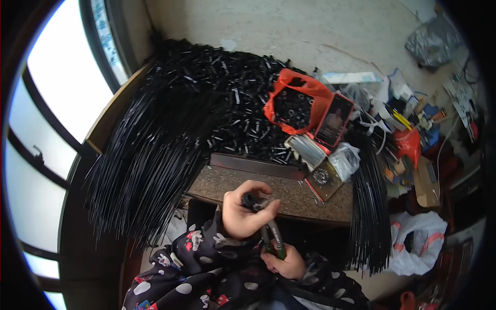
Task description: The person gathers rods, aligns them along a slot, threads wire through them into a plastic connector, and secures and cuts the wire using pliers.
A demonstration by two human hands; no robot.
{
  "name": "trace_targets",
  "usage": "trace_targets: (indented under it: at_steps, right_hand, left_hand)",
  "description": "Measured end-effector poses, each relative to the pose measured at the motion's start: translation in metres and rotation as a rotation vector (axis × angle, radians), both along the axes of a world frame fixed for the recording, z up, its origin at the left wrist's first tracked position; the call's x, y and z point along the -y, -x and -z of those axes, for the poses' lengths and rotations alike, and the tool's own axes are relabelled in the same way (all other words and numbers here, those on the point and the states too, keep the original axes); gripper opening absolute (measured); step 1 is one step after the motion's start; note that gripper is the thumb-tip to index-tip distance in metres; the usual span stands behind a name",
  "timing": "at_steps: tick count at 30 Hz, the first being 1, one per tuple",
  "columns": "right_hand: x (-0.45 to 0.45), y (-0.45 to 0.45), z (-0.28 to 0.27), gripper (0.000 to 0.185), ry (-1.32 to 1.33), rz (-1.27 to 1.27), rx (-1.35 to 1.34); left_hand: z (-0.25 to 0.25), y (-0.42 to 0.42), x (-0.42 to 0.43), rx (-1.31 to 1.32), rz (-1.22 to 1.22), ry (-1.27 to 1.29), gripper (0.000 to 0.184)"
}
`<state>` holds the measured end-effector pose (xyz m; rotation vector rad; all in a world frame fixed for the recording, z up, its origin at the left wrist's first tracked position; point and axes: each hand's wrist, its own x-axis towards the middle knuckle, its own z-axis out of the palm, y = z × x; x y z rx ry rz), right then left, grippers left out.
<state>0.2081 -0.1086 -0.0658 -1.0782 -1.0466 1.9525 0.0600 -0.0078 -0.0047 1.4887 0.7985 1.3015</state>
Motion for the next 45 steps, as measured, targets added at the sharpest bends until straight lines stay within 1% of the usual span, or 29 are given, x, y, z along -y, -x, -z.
trace_targets:
  at_steps: [1, 2, 3, 5, 6, 7, 8, 10, 11, 14, 15, 18, 23, 26, 27, 30, 34, 39, 42, 43, 45]
  right_hand:
    - [-0.001, 0.000, 0.000, 0.013, 0.003, 0.047, -0.001]
    - [-0.008, -0.002, -0.004, 0.011, -0.119, 0.075, 0.175]
    - [-0.017, -0.006, -0.007, 0.009, -0.234, 0.096, 0.354]
    - [-0.048, -0.027, 0.001, 0.009, -0.365, 0.380, 0.500]
    - [-0.072, -0.045, 0.012, 0.007, -0.396, 0.563, 0.592]
    - [-0.095, -0.073, 0.027, 0.006, -0.651, 0.650, 0.999]
    - [-0.115, -0.094, 0.027, 0.010, -0.745, 0.732, 1.002]
    - [-0.143, -0.141, 0.053, 0.016, -0.850, 0.660, 1.258]
    - [-0.148, -0.142, 0.052, 0.016, -0.857, 0.662, 1.259]
    - [-0.157, -0.143, 0.053, 0.023, -0.872, 0.482, 1.422]
    - [-0.158, -0.144, 0.053, 0.023, -0.873, 0.480, 1.422]
    - [-0.160, -0.142, 0.051, 0.030, -0.863, 0.303, 1.525]
    - [-0.164, -0.153, 0.063, 0.033, -0.917, 0.399, 1.479]
    - [-0.163, -0.154, 0.060, 0.033, -0.746, 0.610, 1.409]
    - [-0.162, -0.152, 0.059, 0.033, -0.753, 0.607, 1.409]
    - [-0.158, -0.148, 0.053, 0.030, -0.884, 0.374, 1.446]
    - [-0.164, -0.143, 0.058, 0.030, -0.868, 0.340, 1.551]
    - [-0.173, -0.156, 0.068, 0.030, -0.871, 0.414, 1.522]
    - [-0.169, -0.160, 0.061, 0.027, -0.705, 0.742, 1.523]
    - [-0.167, -0.160, 0.057, 0.027, -0.703, 0.739, 1.526]
    - [-0.159, -0.164, 0.049, 0.025, -0.734, 0.908, 1.160]
  left_hand:
    - [0.003, -0.005, 0.001, 0.022, -0.053, 0.055, 0.030]
    - [0.005, -0.009, 0.000, 0.044, -0.111, 0.107, 0.032]
    - [0.006, -0.011, -0.002, 0.041, -0.075, 0.107, 0.032]
    - [0.009, -0.009, -0.005, 0.079, -0.076, 0.075, 0.040]
    - [0.010, -0.008, -0.005, 0.100, -0.087, 0.058, 0.044]
    - [0.012, -0.005, -0.006, 0.100, -0.079, 0.058, 0.044]
    - [0.013, -0.002, -0.007, 0.068, -0.057, 0.036, 0.047]
    - [0.015, 0.000, -0.009, 0.007, -0.021, -0.014, 0.053]
    - [0.016, -0.002, -0.011, 0.011, -0.023, -0.019, 0.053]
    - [0.021, -0.005, -0.016, -0.007, 0.002, -0.050, 0.053]
    - [0.022, -0.006, -0.016, -0.006, 0.001, -0.050, 0.053]
    - [0.021, -0.006, -0.019, 0.010, 0.022, -0.034, 0.051]
    - [0.018, -0.003, -0.020, -0.020, 0.046, -0.049, 0.047]
    - [0.013, -0.001, -0.015, -0.050, 0.123, -0.049, 0.044]
    - [0.012, -0.001, -0.013, -0.047, 0.118, -0.052, 0.044]
    - [0.007, -0.002, -0.006, -0.058, 0.159, -0.045, 0.042]
    - [0.005, 0.005, -0.001, -0.074, 0.140, -0.080, 0.041]
    - [0.006, 0.011, 0.005, -0.058, 0.116, -0.062, 0.038]
    - [0.002, 0.011, 0.009, -0.091, 0.138, -0.074, 0.035]
    - [0.003, 0.011, 0.010, -0.089, 0.138, -0.070, 0.035]
    - [0.005, 0.009, 0.012, -0.076, 0.162, -0.059, 0.033]
